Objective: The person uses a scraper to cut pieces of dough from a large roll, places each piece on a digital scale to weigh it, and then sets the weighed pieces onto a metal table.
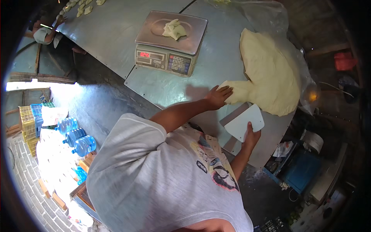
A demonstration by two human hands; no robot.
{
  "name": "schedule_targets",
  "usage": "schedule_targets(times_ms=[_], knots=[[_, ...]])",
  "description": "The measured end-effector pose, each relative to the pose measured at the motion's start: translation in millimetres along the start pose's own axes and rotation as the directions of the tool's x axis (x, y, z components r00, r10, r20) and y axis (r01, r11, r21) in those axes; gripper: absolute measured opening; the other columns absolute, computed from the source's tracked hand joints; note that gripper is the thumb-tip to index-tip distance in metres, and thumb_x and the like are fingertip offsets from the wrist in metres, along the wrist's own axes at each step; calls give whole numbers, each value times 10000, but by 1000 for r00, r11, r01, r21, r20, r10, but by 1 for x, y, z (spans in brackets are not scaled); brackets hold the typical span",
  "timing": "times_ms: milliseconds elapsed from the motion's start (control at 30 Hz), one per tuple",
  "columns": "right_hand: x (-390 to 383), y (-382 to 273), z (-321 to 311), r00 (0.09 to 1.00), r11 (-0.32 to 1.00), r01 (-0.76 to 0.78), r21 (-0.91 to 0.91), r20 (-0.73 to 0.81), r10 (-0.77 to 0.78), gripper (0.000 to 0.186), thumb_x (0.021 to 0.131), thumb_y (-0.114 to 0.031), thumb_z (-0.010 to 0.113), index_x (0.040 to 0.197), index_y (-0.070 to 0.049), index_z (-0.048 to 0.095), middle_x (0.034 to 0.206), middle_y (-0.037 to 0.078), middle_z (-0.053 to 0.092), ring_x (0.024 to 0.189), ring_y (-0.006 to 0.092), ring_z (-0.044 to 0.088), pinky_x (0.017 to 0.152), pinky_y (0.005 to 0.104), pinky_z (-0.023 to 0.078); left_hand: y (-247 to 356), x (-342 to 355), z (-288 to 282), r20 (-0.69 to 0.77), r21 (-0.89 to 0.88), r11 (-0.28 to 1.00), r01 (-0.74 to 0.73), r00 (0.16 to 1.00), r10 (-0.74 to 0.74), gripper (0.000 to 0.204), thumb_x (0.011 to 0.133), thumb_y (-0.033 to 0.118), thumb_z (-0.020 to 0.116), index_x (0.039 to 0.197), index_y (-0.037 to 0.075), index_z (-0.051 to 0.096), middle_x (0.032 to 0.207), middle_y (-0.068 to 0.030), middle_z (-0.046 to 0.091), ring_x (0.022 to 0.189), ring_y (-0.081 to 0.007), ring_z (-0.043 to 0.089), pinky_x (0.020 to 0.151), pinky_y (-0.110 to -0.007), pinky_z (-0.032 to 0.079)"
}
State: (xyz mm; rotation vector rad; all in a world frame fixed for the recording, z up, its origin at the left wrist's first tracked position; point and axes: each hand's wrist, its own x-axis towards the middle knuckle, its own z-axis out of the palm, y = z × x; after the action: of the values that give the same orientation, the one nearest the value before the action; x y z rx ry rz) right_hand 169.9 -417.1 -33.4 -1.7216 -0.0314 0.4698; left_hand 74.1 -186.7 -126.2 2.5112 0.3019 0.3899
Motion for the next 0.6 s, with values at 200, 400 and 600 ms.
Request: schedule_targets(times_ms=[200, 400, 600], knots=[[6, -3, 14, 1000, 997, 18, 72, 1, -18, 509, 897, 0, 652, 1365, 69, 464, 1321, 158, 578, 1191, 274, 565, 1030, 378, 418, 10, 9, -40, 120, 50, 994, 99, 987, -104, 608, 909, 355, 633, 1441, 127, 444, 1582, -125, 293, 1455, -355, 265, 1158, -589, 239], [-6, -8, 27, 999, 991, -18, 135, -28, 22, 500, 896, 21, 639, 1359, 77, 459, 1307, 175, 577, 1171, 275, 575, 1022, 377, 428, -33, 18, -104, -308, 64, 973, 224, 931, -194, 616, 902, 276, 641, 1429, 59, 409, 1542, -204, 296, 1434, -397, 272, 1162, -562, 233], [-11, -10, 44, 998, 995, -48, 93, -25, 50, 519, 899, 11, 637, 1376, 71, 443, 1324, 177, 567, 1173, 290, 578, 1006, 390, 446, -62, 9, -145, -416, 24, 964, 265, 880, -232, 642, 873, 195, 672, 1425, 41, 383, 1503, -201, 333, 1412, -416, 281, 1152, -531, 270]])
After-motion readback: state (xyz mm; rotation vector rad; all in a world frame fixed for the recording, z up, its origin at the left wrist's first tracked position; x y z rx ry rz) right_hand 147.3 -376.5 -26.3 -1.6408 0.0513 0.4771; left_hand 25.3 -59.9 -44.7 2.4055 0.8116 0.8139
